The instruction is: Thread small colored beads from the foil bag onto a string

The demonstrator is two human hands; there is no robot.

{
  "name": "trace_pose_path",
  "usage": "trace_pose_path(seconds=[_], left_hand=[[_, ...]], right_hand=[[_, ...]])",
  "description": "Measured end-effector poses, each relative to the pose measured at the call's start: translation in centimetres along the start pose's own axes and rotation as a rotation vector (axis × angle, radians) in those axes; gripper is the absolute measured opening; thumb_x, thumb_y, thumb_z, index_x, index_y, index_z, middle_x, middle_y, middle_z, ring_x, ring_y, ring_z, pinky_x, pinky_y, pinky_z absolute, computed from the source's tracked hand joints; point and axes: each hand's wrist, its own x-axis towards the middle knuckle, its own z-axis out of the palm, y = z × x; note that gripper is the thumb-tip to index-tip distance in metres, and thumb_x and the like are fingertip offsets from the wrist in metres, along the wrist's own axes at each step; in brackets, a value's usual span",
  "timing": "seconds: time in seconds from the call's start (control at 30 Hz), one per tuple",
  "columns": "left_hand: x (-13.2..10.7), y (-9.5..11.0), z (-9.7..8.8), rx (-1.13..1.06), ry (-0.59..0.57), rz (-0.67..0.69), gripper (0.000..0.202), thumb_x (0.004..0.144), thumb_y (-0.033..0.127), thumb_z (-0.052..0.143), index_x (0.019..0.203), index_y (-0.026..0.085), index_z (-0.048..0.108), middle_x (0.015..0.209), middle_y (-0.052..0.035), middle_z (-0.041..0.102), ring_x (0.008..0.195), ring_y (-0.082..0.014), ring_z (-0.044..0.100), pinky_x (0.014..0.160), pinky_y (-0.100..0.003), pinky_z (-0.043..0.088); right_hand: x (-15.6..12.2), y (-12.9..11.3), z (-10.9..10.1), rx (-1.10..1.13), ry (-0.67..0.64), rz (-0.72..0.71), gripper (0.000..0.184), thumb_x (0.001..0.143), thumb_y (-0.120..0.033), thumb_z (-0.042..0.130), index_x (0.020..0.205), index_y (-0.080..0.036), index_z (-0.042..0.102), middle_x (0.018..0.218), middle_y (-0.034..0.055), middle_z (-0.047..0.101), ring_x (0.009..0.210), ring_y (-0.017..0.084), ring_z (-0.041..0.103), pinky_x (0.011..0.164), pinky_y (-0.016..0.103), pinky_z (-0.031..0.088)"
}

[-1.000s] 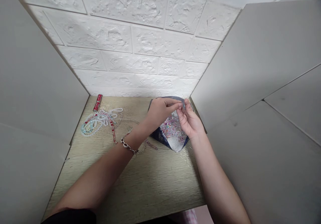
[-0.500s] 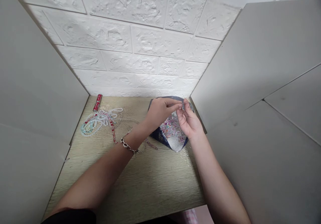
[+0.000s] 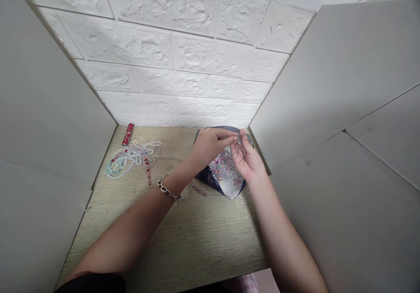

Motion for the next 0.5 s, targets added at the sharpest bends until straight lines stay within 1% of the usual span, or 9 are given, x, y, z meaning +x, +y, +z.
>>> trace_pose_path(seconds=[0.17,0.27,0.33,0.5], left_hand=[[0.00,0.15,-0.01,0.013,-0.001,-0.031,0.018,0.073,0.031,0.054,0.082,0.025,0.068,0.087,0.0007,0.068,0.082,-0.0128,0.061,0.074,-0.024,0.045],[0.00,0.13,-0.05,0.016,-0.023,-0.019,0.019,0.073,0.032,0.053,0.084,0.024,0.068,0.087,0.0000,0.068,0.081,-0.0128,0.061,0.073,-0.025,0.045],[0.00,0.08,-0.08,0.019,-0.032,-0.002,0.021,0.074,0.033,0.052,0.085,0.023,0.067,0.087,-0.0006,0.068,0.081,-0.0127,0.061,0.073,-0.025,0.045],[0.03,-0.03,-0.10,0.031,-0.037,0.012,0.022,0.074,0.033,0.052,0.085,0.023,0.068,0.086,-0.0005,0.068,0.081,-0.0120,0.061,0.072,-0.024,0.044]], right_hand=[[0.27,0.23,-0.44,-0.086,-0.015,-0.049,0.013,0.068,-0.026,0.064,0.080,-0.024,0.061,0.073,-0.0054,0.064,0.069,0.005,0.061,0.071,0.014,0.052],[0.48,0.42,-0.78,-0.135,-0.057,-0.084,0.018,0.065,-0.031,0.067,0.081,-0.027,0.060,0.073,-0.0070,0.063,0.071,0.004,0.061,0.074,0.014,0.051],[0.54,0.47,-0.86,-0.151,-0.068,-0.095,0.019,0.065,-0.032,0.067,0.082,-0.027,0.060,0.073,-0.0078,0.063,0.070,0.003,0.061,0.074,0.013,0.051],[0.35,0.39,-0.56,-0.073,-0.067,-0.044,0.016,0.065,-0.028,0.067,0.080,-0.026,0.061,0.071,-0.0085,0.063,0.067,0.002,0.060,0.071,0.010,0.051]])
